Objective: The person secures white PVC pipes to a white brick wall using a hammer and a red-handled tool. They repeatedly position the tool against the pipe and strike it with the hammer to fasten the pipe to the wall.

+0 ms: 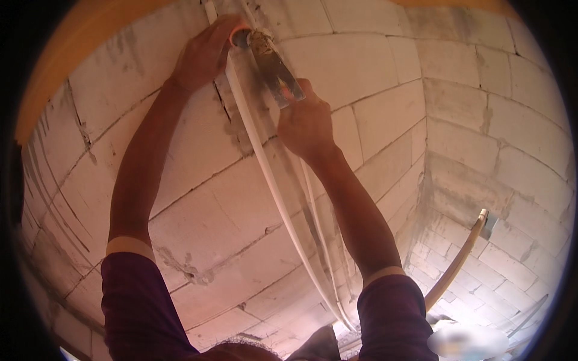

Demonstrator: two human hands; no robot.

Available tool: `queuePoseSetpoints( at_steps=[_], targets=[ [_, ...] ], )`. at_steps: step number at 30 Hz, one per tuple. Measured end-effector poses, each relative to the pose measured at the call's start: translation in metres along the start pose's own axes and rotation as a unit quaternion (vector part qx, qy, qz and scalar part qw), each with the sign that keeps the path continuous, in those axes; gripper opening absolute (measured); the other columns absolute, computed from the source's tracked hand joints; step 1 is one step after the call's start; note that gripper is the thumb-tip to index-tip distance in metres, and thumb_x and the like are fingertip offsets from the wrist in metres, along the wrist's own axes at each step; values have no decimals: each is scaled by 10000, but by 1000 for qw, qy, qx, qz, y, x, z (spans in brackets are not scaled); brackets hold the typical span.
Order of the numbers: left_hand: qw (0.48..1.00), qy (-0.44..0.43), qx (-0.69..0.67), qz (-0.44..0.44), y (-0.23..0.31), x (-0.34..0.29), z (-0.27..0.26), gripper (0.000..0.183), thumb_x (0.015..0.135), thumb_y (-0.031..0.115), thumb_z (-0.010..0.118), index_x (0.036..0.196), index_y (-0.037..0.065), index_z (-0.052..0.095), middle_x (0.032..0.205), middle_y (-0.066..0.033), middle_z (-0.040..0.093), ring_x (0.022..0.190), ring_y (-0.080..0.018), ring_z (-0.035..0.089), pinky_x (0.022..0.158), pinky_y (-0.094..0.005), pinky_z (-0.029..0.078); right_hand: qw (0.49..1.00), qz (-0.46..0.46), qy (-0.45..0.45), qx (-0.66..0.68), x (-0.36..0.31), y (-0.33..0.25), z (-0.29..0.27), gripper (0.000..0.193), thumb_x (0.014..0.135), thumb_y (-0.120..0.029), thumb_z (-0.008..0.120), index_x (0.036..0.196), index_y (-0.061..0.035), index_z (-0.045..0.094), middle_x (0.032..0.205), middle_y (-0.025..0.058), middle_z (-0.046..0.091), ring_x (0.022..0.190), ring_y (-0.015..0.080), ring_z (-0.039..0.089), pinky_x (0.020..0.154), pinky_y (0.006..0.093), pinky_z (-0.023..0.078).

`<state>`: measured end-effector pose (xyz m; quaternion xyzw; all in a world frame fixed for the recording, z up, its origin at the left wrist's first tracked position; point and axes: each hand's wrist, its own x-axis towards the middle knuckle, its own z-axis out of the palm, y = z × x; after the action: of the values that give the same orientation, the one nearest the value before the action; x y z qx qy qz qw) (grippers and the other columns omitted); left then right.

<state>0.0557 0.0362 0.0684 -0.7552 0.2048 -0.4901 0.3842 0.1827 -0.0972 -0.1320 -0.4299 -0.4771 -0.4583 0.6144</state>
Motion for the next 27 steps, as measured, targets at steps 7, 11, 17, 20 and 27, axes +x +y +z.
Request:
queuePoseSetpoints(
  at_steps=[7, 11, 17, 20, 27],
  targets=[
    [1000, -6, -7, -9, -2, 0, 4, 588, 811, -70, 680, 1351, 113, 534, 1329, -131, 620, 1180, -314, 642, 955, -371, 594, 992, -112, 45, -30, -6, 7, 10, 339, 756, 26, 565, 1082, 13, 657, 1061, 165, 625, 795, 355, 687, 662, 445, 567],
    [1000, 8, 14, -3, 3, -3, 0, 560, 783, -68, 696, 1298, 103, 558, 1307, -99, 628, 1182, -287, 642, 941, -360, 607, 998, -29, 32, 46, -16, -1, 6, 266, 850, -17, 559, 1098, 22, 645, 959, 166, 634, 714, 312, 664, 627, 409, 544],
    [1000, 6, 16, 5, -2, 3, 2, 563, 792, -84, 674, 1311, 98, 552, 1314, -114, 625, 1182, -311, 639, 933, -372, 601, 998, 20, -58, -1, -2, -4, 2, 357, 819, 8, 551, 1171, -17, 605, 1089, 138, 616, 711, 303, 652, 695, 366, 567],
    [1000, 3, 7, -19, 6, -1, 4, 545, 783, -83, 673, 1284, 103, 566, 1294, -107, 634, 1179, -307, 640, 934, -371, 603, 997, -76, 6, 17, -12, 11, 15, 336, 823, 20, 546, 1153, -14, 598, 1120, 160, 619, 776, 344, 678, 686, 425, 578],
    [1000, 3, 1, 1, 5, 0, 0, 538, 828, -64, 662, 1335, 68, 538, 1336, -150, 615, 1165, -357, 641, 949, -396, 587, 996, -83, 20, 15, -12, 5, 11, 294, 809, 8, 578, 1101, -5, 608, 1080, 167, 613, 855, 319, 685, 699, 386, 568]
  ],
)
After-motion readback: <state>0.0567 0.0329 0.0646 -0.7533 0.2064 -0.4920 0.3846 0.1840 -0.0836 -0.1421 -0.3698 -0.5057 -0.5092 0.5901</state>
